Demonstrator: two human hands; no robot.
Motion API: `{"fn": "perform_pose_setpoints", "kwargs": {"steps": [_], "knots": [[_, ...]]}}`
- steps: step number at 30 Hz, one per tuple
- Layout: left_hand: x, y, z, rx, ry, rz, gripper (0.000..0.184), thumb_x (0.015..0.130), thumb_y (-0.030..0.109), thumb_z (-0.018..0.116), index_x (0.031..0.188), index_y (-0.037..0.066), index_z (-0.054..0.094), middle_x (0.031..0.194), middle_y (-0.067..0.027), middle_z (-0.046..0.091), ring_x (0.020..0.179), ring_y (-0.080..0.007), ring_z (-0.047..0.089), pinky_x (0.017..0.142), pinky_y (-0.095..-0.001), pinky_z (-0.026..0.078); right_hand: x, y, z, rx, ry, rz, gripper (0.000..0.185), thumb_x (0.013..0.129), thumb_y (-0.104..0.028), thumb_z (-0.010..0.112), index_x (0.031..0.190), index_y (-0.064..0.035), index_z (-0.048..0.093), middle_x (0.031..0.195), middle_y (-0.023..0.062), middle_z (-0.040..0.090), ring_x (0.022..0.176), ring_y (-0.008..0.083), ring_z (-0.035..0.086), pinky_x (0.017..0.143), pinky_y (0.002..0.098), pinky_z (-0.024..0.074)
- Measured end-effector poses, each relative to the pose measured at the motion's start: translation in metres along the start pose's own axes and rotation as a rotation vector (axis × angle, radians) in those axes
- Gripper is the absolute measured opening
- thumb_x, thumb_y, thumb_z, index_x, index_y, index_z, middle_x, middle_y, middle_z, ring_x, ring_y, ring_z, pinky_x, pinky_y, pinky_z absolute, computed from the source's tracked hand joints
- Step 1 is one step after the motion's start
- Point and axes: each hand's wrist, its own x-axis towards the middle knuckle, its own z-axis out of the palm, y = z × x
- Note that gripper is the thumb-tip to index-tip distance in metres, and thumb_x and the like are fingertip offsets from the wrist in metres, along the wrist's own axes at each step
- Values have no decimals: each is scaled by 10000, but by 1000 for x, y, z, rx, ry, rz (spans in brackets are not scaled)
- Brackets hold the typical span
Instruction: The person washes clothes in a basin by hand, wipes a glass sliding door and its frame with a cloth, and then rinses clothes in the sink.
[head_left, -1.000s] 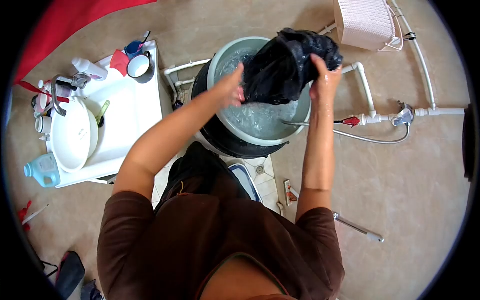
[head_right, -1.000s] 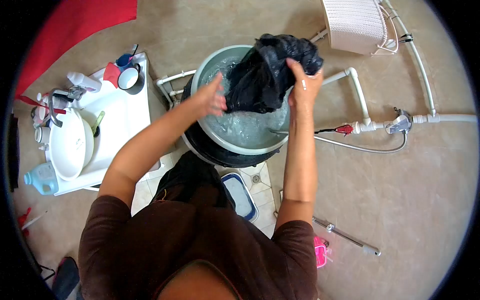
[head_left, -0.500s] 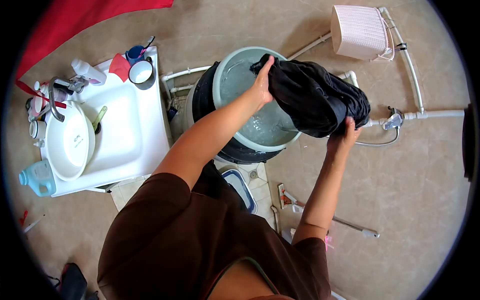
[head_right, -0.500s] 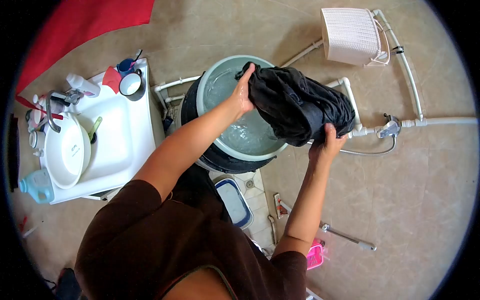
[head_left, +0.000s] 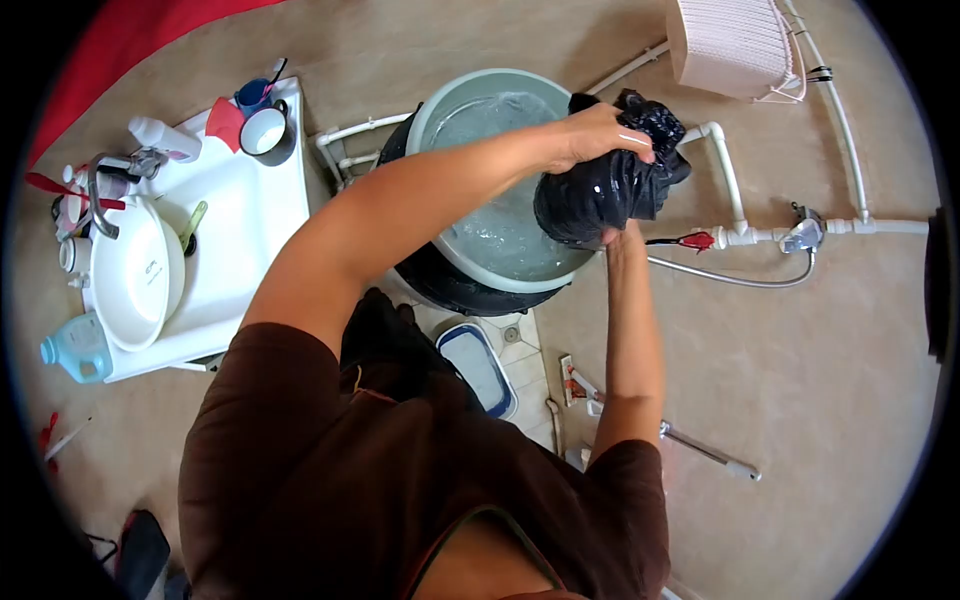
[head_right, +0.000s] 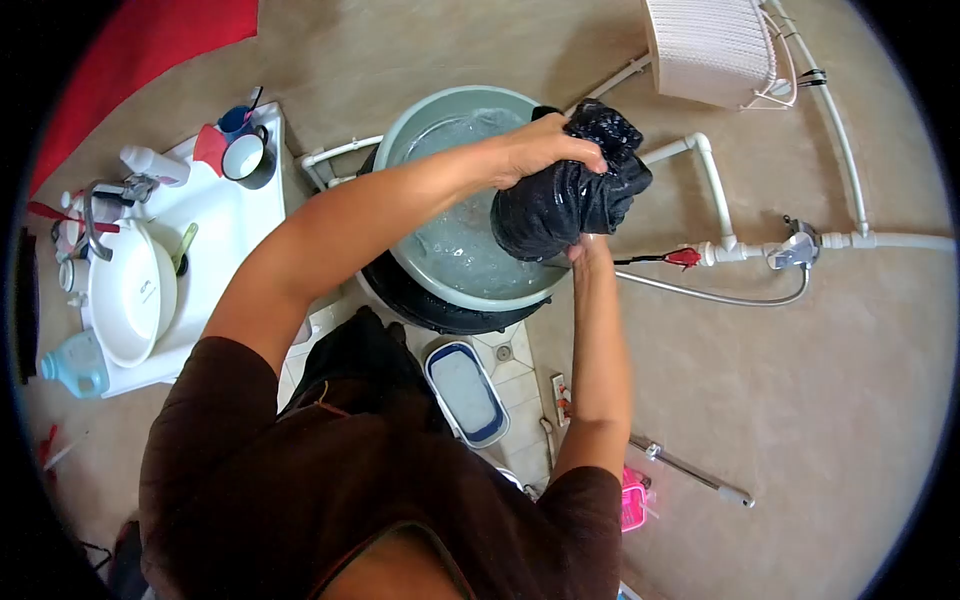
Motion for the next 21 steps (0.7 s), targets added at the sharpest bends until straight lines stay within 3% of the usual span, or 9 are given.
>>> {"fn": "perform_pose_setpoints", "kwargs": {"steps": [7,12,16,21], "knots": [[-6,-8,3,201,-129,-22,238,730,164,734,898,1,694,880,-71,700,830,-144,642,803,-270,489,28,-21,9,-188,-137,-109,503,917,-371,586,1294,-48,509,1222,102,596,1078,231,589,949,379,469],[-31,-16,7,306,-132,-98,305,694,194,753,901,-22,695,859,-95,695,779,-151,641,716,-275,510,27,-18,15,-776,-273,-215,460,914,-347,586,1247,-32,540,1185,100,611,1031,215,601,907,356,478],[-61,-34,7,320,109,-40,357,676,221,754,912,-39,685,862,-102,686,813,-170,636,749,-286,505,18,-9,30,-1233,-419,-366,428,912,-327,587,1208,-19,565,1156,98,622,993,202,610,873,338,486],[-137,-32,1,-60,423,216,411,706,179,750,1025,-59,644,956,-124,673,883,-192,637,838,-328,510,-7,-7,70,-1271,-553,-434,391,909,-303,587,1161,-3,596,1120,96,637,946,186,622,832,315,496]]}}
